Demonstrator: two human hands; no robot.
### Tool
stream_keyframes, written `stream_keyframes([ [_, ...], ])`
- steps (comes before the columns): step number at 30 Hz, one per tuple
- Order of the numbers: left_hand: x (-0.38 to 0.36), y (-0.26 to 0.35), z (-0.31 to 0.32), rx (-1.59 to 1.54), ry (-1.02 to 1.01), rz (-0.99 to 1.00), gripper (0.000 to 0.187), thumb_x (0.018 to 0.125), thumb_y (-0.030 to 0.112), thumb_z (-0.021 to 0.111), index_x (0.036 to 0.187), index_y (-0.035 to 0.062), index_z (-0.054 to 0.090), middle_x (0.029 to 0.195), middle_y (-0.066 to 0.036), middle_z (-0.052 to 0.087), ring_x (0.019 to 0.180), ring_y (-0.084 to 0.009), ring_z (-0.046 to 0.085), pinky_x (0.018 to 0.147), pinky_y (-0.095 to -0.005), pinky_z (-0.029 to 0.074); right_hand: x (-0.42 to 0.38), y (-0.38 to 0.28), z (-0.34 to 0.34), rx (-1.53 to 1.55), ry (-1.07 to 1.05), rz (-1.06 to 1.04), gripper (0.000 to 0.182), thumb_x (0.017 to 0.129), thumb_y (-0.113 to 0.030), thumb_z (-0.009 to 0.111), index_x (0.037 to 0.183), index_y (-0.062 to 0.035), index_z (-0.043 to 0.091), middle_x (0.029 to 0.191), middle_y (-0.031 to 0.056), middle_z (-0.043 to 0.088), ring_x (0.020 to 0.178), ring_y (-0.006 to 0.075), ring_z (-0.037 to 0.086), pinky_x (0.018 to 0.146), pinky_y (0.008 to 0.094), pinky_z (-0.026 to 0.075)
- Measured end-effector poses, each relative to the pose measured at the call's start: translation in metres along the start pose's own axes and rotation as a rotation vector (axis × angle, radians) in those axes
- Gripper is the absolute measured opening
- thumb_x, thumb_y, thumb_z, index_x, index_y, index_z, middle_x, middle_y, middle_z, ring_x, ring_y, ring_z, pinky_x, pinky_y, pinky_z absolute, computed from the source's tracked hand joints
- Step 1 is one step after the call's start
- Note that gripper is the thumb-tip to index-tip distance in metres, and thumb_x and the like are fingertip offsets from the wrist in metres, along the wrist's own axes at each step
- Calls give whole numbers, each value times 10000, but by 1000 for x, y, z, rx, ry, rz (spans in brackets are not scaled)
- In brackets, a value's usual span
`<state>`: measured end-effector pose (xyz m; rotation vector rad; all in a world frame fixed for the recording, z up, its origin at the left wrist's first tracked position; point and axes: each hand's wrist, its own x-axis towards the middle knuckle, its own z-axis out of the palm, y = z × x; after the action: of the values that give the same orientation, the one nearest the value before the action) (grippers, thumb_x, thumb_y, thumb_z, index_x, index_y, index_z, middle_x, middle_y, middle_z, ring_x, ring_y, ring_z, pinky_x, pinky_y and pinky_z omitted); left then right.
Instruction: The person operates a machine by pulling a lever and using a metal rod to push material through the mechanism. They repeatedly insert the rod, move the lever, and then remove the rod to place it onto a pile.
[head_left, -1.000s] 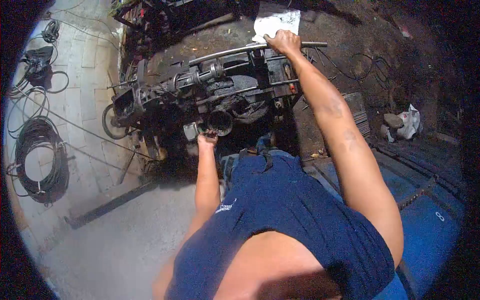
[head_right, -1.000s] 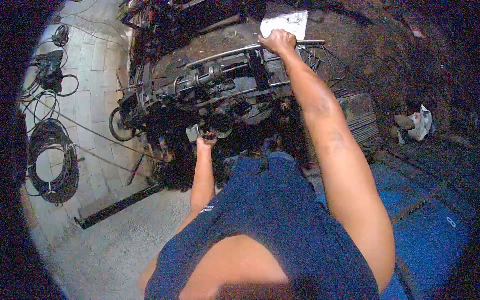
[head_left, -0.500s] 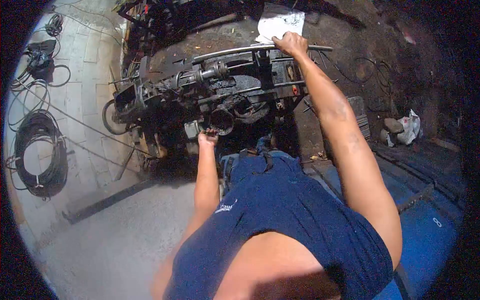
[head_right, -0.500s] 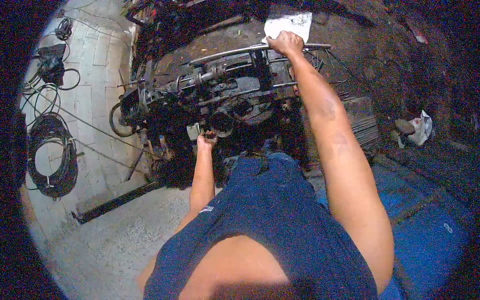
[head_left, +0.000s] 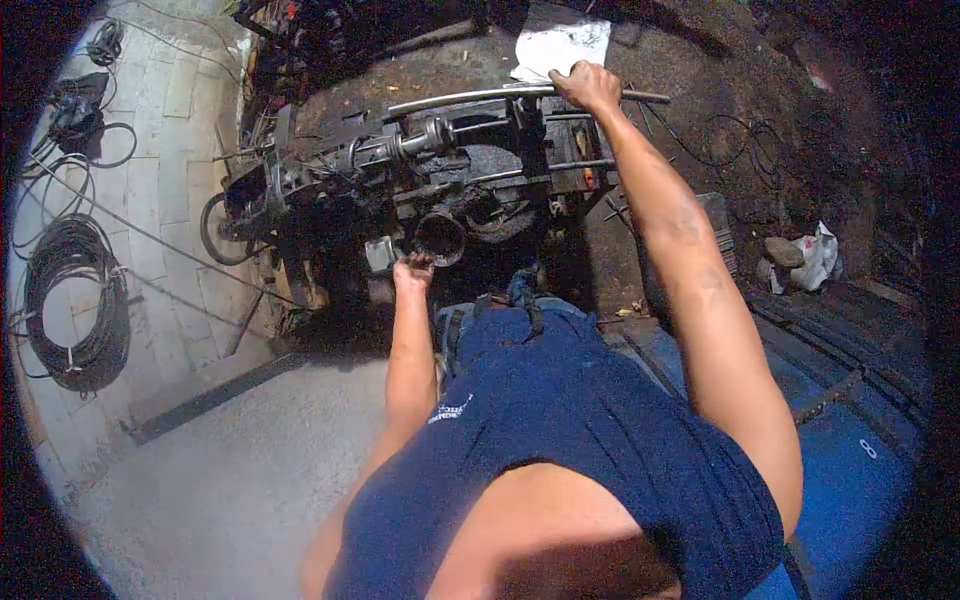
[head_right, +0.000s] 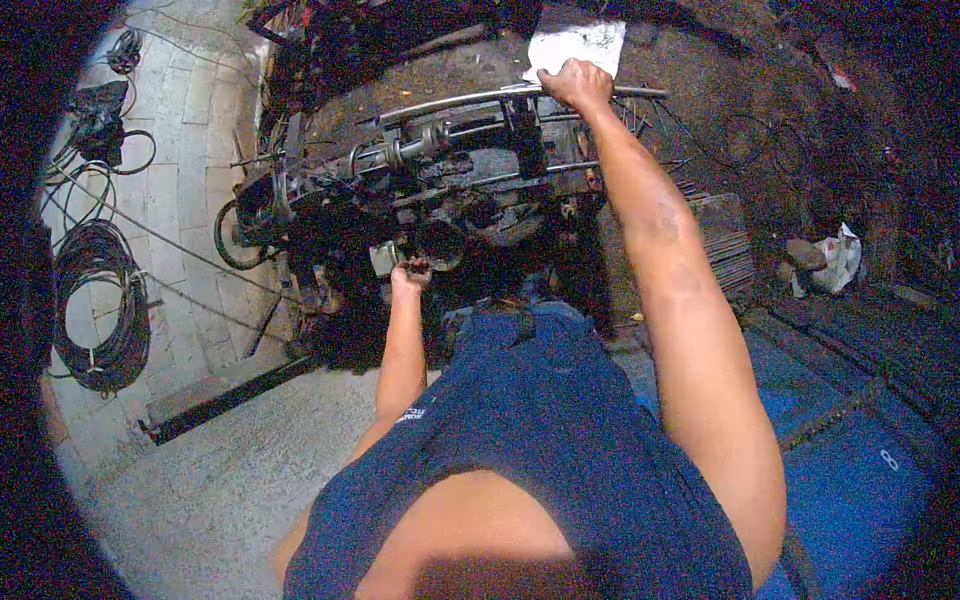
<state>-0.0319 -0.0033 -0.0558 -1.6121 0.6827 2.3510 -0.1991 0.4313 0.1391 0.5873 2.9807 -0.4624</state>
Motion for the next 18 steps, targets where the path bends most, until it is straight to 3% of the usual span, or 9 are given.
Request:
stream_keyframes([
  [3, -8, -2, 1, 11, 21, -17, 375, 921, 317, 260, 663, 73, 380, 586, -56, 385, 541, -195, 385, 594, -325, 362, 0, 8, 5, -10, 8, 18, 586, 707, -605, 492, 842, -67, 681, 896, 184, 641, 859, 329, 618, 756, 402, 481],
  [6, -6, 2, -1, -43, -105, -72, 369, 926, 307, 254, 663, 77, 373, 600, -51, 383, 550, -190, 383, 597, -323, 369, 12, 36, 13, -5, -23, 84, 612, 722, -622, 463, 881, -68, 671, 939, 198, 628, 903, 339, 604, 776, 422, 470],
  [9, -27, -2, 1, 132, 56, -11, 358, 931, 301, 285, 677, 72, 390, 612, -44, 391, 572, -185, 394, 607, -323, 368, 9, 36, 10, -18, -40, 88, 643, 721, -637, 445, 906, -62, 665, 960, 193, 625, 922, 345, 596, 792, 424, 462],
  [12, -16, -2, -24, 368, -30, -28, 321, 935, 303, 352, 740, 70, 454, 638, -29, 426, 595, -170, 409, 632, -312, 373, 5, 36, 6, 6, -43, 71, 696, 728, -668, 436, 945, -44, 655, 982, 221, 610, 944, 357, 582, 803, 448, 450],
  [13, -15, 0, -41, 473, -154, -76, 291, 935, 286, 360, 794, 67, 490, 654, -15, 445, 614, -165, 425, 641, -313, 383, 5, 35, 4, -2, -59, 52, 700, 731, -675, 426, 946, -50, 656, 973, 216, 614, 936, 353, 586, 803, 449, 449],
  [16, -18, 1, -70, 653, -195, 0, 258, 924, 268, 403, 874, 54, 538, 681, -17, 512, 621, -172, 481, 618, -330, 404, 12, 44, 17, -4, -21, 30, 722, 731, -685, 420, 915, -27, 654, 949, 228, 615, 911, 358, 593, 787, 447, 459],
  [18, -11, 3, -82, 1104, -149, 120, 275, 896, 265, 465, 925, 12, 567, 714, -51, 572, 609, -173, 532, 575, -348, 422, 14, 47, 25, -70, 81, -2, 739, 734, -687, 418, 863, 3, 647, 915, 240, 616, 879, 366, 599, 763, 445, 470],
])
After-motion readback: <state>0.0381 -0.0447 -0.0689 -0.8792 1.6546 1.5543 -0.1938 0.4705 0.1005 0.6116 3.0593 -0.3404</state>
